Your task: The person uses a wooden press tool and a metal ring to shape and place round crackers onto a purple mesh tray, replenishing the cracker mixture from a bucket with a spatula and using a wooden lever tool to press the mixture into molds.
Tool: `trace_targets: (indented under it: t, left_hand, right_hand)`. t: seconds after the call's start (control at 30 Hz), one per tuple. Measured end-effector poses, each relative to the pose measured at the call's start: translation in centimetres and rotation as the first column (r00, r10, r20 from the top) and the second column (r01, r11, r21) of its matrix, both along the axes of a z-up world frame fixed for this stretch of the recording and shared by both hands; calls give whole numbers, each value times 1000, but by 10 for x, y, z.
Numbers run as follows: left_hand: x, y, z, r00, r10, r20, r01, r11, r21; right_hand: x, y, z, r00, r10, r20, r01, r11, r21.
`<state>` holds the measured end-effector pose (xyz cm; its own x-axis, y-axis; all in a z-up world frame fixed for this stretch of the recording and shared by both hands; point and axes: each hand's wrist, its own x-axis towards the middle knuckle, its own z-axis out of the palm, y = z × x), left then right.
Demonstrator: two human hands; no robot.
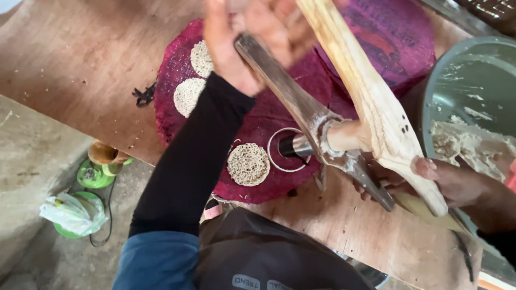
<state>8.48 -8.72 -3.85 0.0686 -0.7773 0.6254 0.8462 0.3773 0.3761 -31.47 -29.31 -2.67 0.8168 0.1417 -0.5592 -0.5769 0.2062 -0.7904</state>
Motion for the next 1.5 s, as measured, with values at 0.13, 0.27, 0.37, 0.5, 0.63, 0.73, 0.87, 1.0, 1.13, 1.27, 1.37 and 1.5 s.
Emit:
trace_targets:
  t: [0.13,0.27,0.37,0.5,0.63,0.73,0.87,1.0,1.13,1.27,1.37,1.5]
  left_hand:
    - [-3,-8,-10,998,5,66,8,982,-189]
    - [-2,-10,-29,999,14,-36,-19,990,-141]
    - [-1,-10,-48,991,28,-128,-39,996,-86]
    - [7,-9,-61,985,-31,-167,10,992,-128]
    - [15,-4,-59,984,-85,-155,64,989,-137]
    - [11,2,-58,979,-64,-191,45,994,-102]
    - [-7,8,-64,952,-16,-307,11,1000,-18]
    - [-21,5,-74,912,-1,-411,26,998,54]
    - [-26,-9,-78,902,-47,-430,56,998,7]
    - [-20,-26,-79,896,-170,-409,128,984,-128]
    - [-8,-32,-79,929,-160,-333,107,979,-173]
    - [12,-22,-78,952,-133,-276,86,981,-176]
  right_hand:
    - [32,-1,12,982,178,62,-177,984,-13]
    - [55,6,11,985,150,-80,-151,989,-1]
    - [64,11,3,985,151,-80,-148,988,46]
    - [74,16,-4,982,183,-55,-185,982,-44]
    - [82,24,0,969,246,-19,-247,960,-131]
    - [83,31,3,980,196,-41,-199,976,-87]
    - [79,30,8,970,169,-172,-199,964,-176]
    - [65,14,10,951,93,-296,-187,932,-309]
    - [50,-8,8,939,127,-321,-287,802,-524]
    - [47,-15,9,938,94,-334,-290,742,-605]
    - [58,-4,15,946,30,-321,-260,661,-704]
    - [85,29,20,964,-3,-266,-209,611,-763]
